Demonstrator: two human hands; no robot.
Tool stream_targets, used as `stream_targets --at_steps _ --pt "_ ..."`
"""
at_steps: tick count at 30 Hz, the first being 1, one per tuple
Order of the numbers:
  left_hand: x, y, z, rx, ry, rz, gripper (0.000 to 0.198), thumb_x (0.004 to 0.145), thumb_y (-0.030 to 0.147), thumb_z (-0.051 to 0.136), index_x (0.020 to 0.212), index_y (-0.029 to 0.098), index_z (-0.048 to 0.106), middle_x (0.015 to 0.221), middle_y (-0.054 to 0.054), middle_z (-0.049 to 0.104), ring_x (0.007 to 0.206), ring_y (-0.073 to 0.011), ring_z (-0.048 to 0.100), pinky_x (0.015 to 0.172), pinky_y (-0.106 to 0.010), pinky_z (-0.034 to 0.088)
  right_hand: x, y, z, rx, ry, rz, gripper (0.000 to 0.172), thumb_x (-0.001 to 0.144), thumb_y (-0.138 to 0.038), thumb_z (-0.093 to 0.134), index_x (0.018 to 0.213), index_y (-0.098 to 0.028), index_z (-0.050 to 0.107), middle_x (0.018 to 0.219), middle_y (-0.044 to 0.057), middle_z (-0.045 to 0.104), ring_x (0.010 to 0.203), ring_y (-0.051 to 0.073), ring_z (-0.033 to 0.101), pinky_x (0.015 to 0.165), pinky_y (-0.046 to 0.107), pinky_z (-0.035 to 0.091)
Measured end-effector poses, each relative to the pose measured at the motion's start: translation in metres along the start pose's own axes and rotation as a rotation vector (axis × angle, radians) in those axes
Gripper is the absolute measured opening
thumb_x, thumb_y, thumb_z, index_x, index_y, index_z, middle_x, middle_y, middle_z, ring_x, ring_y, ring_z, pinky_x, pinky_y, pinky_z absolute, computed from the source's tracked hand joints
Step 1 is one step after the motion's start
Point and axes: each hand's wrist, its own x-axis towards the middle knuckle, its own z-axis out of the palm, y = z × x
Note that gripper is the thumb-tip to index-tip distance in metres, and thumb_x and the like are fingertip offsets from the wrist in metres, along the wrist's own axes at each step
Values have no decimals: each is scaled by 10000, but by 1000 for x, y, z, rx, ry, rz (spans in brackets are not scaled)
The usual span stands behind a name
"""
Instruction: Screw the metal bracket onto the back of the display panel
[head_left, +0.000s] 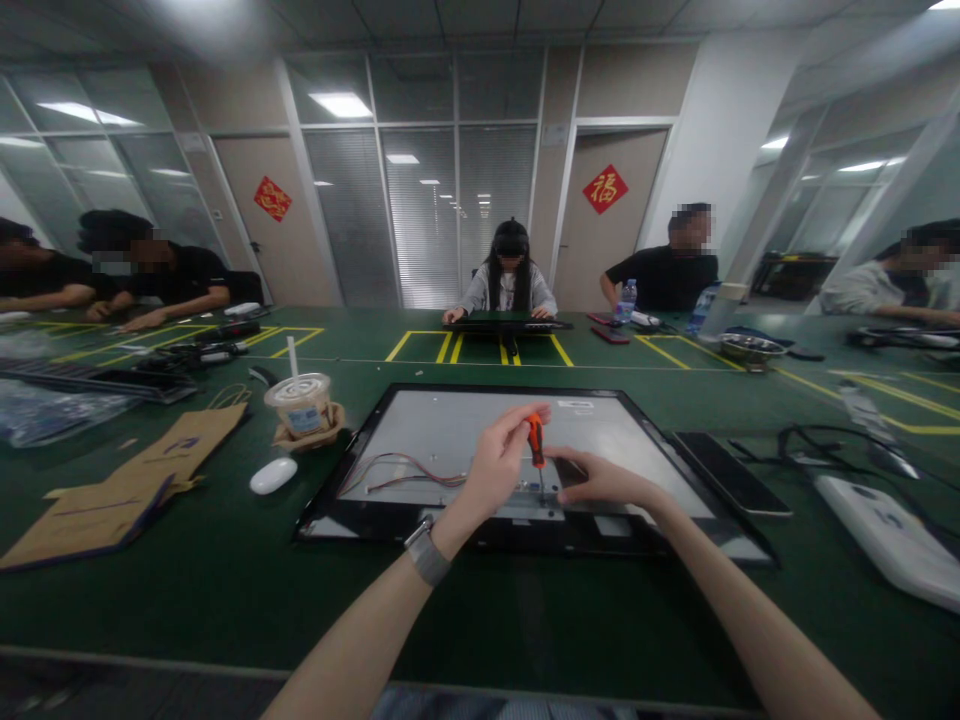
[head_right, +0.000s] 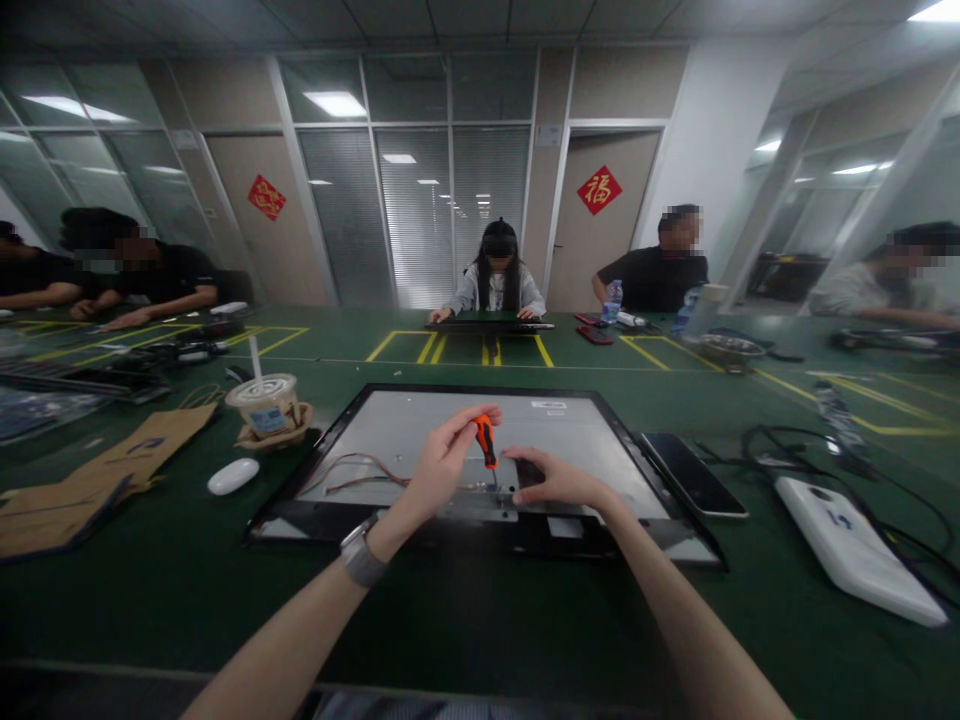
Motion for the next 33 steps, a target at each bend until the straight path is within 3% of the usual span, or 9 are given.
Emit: stream_targets --at_steps 6,12,18,20,25,30,33 --pt "-1 1 1 184 110 55 190 841 259 627 1007 200 697 912 -36 548 812 -140 557 800 -293 484 -3 -7 -1 7 -14 11 790 691 -582 679 1365 -222 478 1400 77 498 1278 333 435 1087 478 319" --pt "-1 5 1 177 80 62 277 949 247 438 1097 207 668 968 -53 541 900 -146 558 841 -287 458 -3 -6 -1 1 -10 9 783 695 -564 690 1364 -219 475 1416 78 480 1300 310 415 1110 456 290" --pt "0 4 1 176 177 28 96 797 234 676 868 171 689 836 -23 537 753 -128 534 731 -263 458 -2 -4 -1 11 -13 4 794 698 -565 692 1376 -224 459 1444 72 450 1321 299 392 1130 446 262" --pt "0 3 1 155 161 16 95 809 235 661 872 167 681 862 -32 546 780 -134 546 743 -264 460 -2 -3 0 16 -13 1 793 699 -567 691 1377 -227 458 1442 70 453 1323 297 391 1131 454 259" --pt "0 2 0 4 38 -26 275 952 217 399 1107 180 623 963 -59 609 906 -151 584 859 -301 455 -2 -3 -1 20 -18 8 816 692 -571 695 1380 -201 457 1441 89 451 1320 311 392 1126 460 267" --pt "0 1 -1 84 75 15 167 877 269 569 946 183 695 976 -55 555 888 -156 554 824 -283 457 -3 -7 -1 25 -19 14 807 683 -584 699 1371 -234 465 1430 65 466 1308 323 405 1118 473 278" --pt "0 1 -1 128 116 20 190 895 271 540 942 185 704 920 -45 530 842 -145 549 785 -270 455 -3 -7 -1 23 -15 17 810 681 -590 699 1368 -226 471 1441 71 453 1325 325 383 1129 468 258"
